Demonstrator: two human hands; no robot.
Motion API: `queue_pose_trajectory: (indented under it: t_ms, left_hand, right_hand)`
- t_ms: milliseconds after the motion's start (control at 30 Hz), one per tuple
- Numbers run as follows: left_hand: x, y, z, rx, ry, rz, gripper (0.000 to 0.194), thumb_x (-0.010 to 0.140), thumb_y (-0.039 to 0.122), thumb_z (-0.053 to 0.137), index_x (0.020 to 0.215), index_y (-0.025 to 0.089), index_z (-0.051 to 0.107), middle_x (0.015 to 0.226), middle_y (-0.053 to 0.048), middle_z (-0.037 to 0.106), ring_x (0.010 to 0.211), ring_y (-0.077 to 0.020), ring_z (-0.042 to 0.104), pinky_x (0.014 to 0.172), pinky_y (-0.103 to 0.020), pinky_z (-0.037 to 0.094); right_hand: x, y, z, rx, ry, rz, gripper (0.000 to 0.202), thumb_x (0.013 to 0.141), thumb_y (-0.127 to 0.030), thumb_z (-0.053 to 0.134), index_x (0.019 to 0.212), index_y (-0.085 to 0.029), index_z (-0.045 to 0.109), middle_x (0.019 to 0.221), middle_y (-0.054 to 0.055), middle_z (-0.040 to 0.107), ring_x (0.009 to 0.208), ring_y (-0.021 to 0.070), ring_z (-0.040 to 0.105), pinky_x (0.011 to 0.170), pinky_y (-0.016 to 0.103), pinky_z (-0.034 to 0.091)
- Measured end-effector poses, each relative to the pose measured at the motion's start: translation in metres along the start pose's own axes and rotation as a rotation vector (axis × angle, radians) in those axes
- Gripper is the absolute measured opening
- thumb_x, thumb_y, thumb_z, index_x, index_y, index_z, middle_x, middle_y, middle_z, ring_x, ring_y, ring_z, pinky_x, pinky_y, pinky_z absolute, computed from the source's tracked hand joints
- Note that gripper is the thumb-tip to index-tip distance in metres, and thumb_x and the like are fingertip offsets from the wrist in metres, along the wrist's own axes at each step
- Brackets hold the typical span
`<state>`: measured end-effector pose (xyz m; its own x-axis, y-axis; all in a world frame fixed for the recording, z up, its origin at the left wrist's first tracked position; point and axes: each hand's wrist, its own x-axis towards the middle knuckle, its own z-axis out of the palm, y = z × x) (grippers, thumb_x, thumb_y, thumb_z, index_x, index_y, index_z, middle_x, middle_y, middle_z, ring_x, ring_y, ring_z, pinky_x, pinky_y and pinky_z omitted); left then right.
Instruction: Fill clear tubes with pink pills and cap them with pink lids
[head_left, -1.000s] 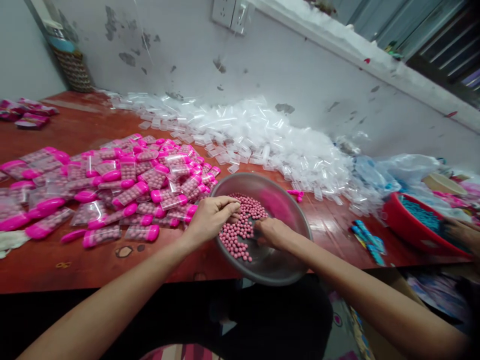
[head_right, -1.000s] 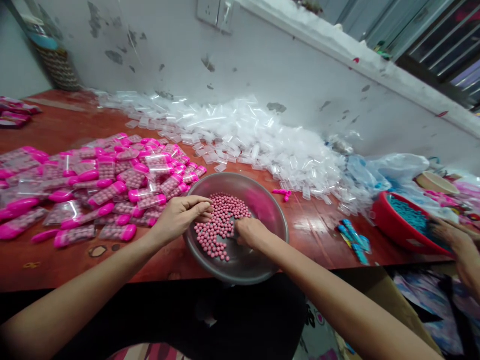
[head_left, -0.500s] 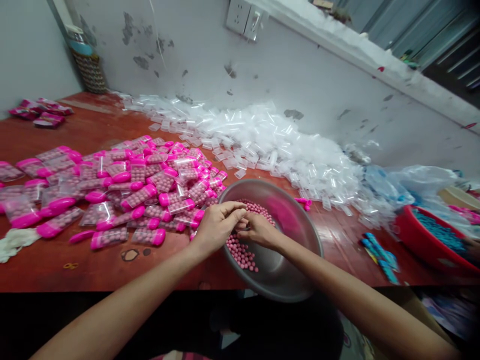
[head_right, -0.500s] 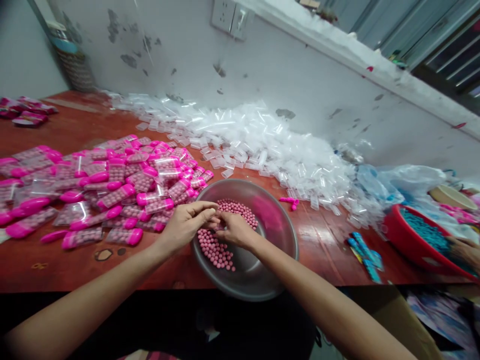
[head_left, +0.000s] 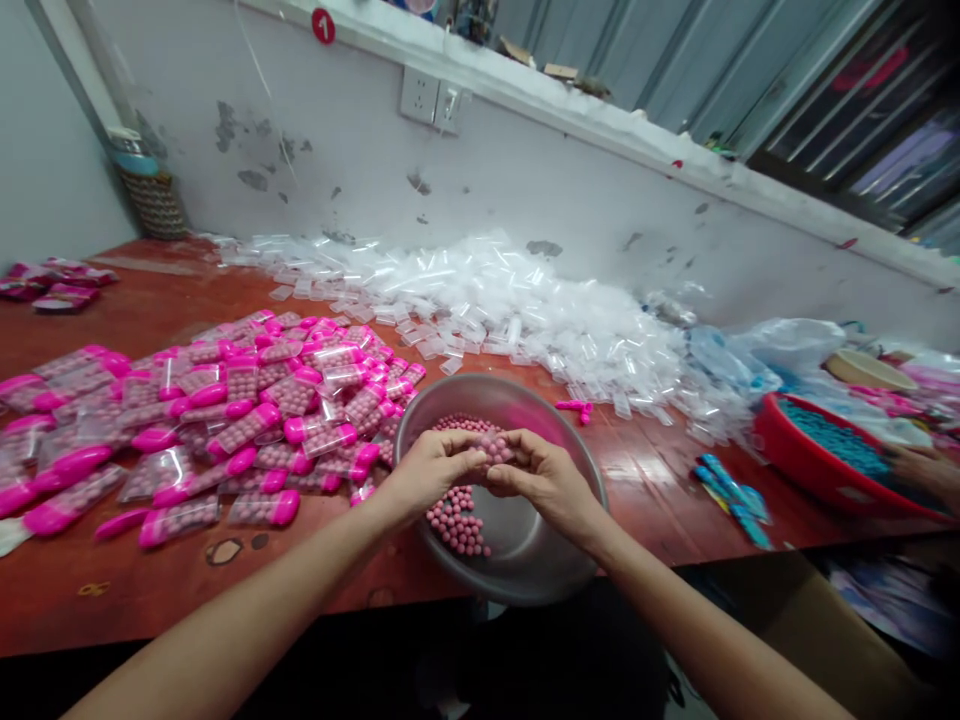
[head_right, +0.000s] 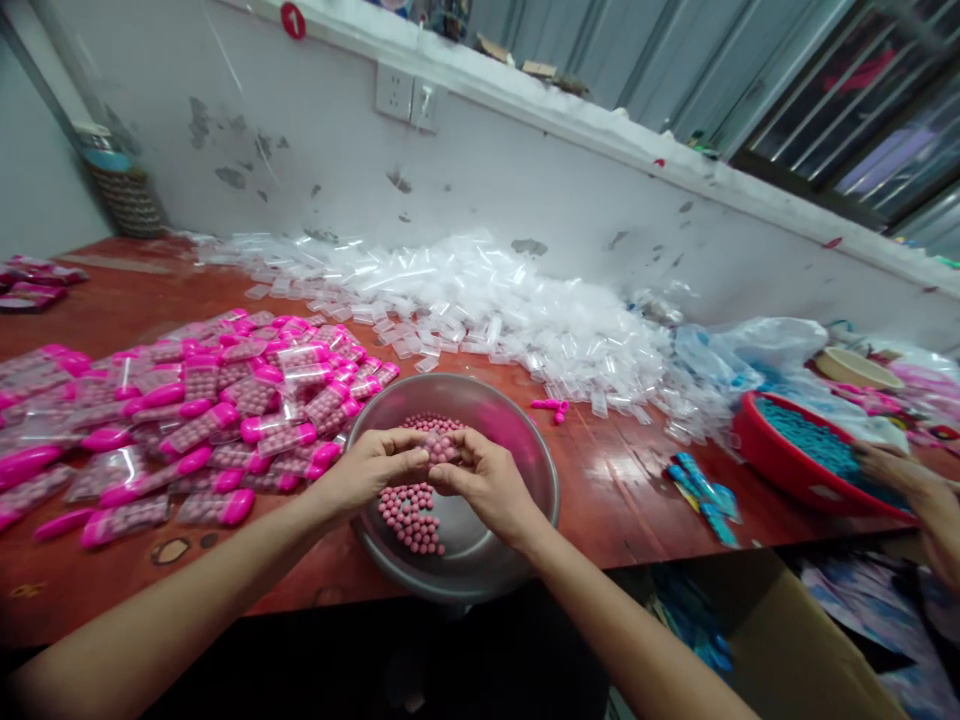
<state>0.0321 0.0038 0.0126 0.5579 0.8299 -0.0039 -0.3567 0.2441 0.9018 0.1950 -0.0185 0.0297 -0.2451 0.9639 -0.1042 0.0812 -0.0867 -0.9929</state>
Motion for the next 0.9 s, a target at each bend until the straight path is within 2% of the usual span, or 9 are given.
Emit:
queue_pose_trajectory:
  t_ms: [100, 233, 300, 400, 467, 533, 600, 733, 900]
  left_hand:
    - [0.003, -0.004, 0.006, -0.196, 0.040, -0.102, 0.025, 0.065, 0.022, 0.071, 0.086, 0.011, 0.064, 0.081, -0.006, 0.067, 0.074, -0.0151, 0.063, 0.077, -0.031, 0.048]
    - [0.002, -0.007, 0.012, -0.226, 0.051, -0.079, 0.020, 0.071, 0.022, 0.067, 0.089, 0.015, 0.063, 0.085, -0.004, 0.065, 0.080, -0.0145, 0.061, 0.081, -0.030, 0.048]
    - [0.001, -0.008, 0.013, -0.123, 0.045, -0.056, 0.018, 0.074, 0.023, 0.064, 0.091, 0.017, 0.062, 0.087, -0.003, 0.064, 0.084, -0.0151, 0.060, 0.081, -0.029, 0.047]
    - [0.001, -0.010, 0.013, 0.021, 0.046, -0.038, 0.017, 0.076, 0.026, 0.062, 0.092, 0.018, 0.062, 0.090, -0.004, 0.063, 0.088, -0.0168, 0.058, 0.082, -0.028, 0.047]
    - [0.002, -0.011, 0.013, 0.069, 0.062, -0.035, 0.018, 0.077, 0.026, 0.061, 0.092, 0.018, 0.062, 0.091, -0.004, 0.063, 0.089, -0.0170, 0.058, 0.082, -0.027, 0.047]
    - [0.002, -0.013, 0.013, 0.093, 0.074, -0.054, 0.019, 0.076, 0.026, 0.062, 0.093, 0.018, 0.062, 0.092, -0.004, 0.063, 0.089, -0.0168, 0.058, 0.081, -0.025, 0.047]
    - [0.003, -0.014, 0.011, 0.077, 0.106, -0.084, 0.019, 0.077, 0.026, 0.061, 0.095, 0.019, 0.061, 0.095, -0.003, 0.063, 0.090, -0.0170, 0.058, 0.080, -0.026, 0.048]
    - [0.003, -0.016, 0.010, -0.008, 0.197, -0.148, 0.023, 0.077, 0.026, 0.061, 0.100, 0.022, 0.060, 0.103, -0.003, 0.062, 0.092, -0.0189, 0.058, 0.079, -0.029, 0.051]
    - [0.006, -0.014, 0.012, -0.160, 0.312, -0.274, 0.025, 0.070, 0.024, 0.067, 0.094, 0.019, 0.064, 0.094, -0.006, 0.067, 0.084, -0.0214, 0.062, 0.075, -0.034, 0.054]
  right_hand:
    - [-0.009, -0.003, -0.006, -0.102, 0.072, -0.081, 0.031, 0.069, -0.024, 0.066, 0.096, -0.019, 0.052, 0.069, -0.002, 0.063, 0.062, 0.0113, 0.060, 0.057, 0.024, 0.048]
    - [-0.021, -0.006, -0.024, -0.138, 0.044, -0.151, 0.028, 0.070, -0.030, 0.064, 0.095, -0.019, 0.056, 0.070, -0.001, 0.063, 0.062, 0.0122, 0.061, 0.057, 0.024, 0.048]
    - [-0.023, -0.005, -0.047, -0.187, 0.147, -0.164, 0.026, 0.070, -0.032, 0.063, 0.091, -0.017, 0.058, 0.070, 0.000, 0.063, 0.062, 0.0127, 0.061, 0.059, 0.025, 0.049]
    - [-0.018, 0.003, -0.104, -0.346, 0.452, -0.169, 0.026, 0.075, -0.038, 0.055, 0.090, -0.017, 0.057, 0.071, 0.002, 0.064, 0.063, 0.0135, 0.062, 0.060, 0.026, 0.050]
    - [-0.010, 0.016, -0.149, -0.530, 0.596, -0.112, 0.028, 0.077, -0.040, 0.049, 0.090, -0.016, 0.056, 0.072, 0.002, 0.064, 0.065, 0.0135, 0.062, 0.061, 0.026, 0.050]
    - [0.001, 0.033, -0.188, -0.632, 0.647, -0.054, 0.027, 0.076, -0.037, 0.048, 0.087, -0.015, 0.058, 0.072, 0.003, 0.064, 0.064, 0.0142, 0.061, 0.061, 0.027, 0.049]
    - [0.013, 0.050, -0.216, -0.710, 0.662, 0.005, 0.023, 0.075, -0.032, 0.049, 0.083, -0.014, 0.060, 0.073, 0.005, 0.065, 0.066, 0.0154, 0.061, 0.063, 0.028, 0.048]
    - [0.041, 0.075, -0.243, -0.895, 0.696, 0.144, 0.015, 0.071, -0.024, 0.055, 0.079, -0.018, 0.065, 0.085, 0.006, 0.067, 0.085, 0.0198, 0.060, 0.078, 0.030, 0.043]
    - [0.086, 0.090, -0.258, -1.049, 0.822, 0.374, 0.030, 0.076, -0.038, 0.052, 0.091, -0.014, 0.064, 0.097, 0.017, 0.065, 0.097, 0.0284, 0.057, 0.080, 0.037, 0.041]
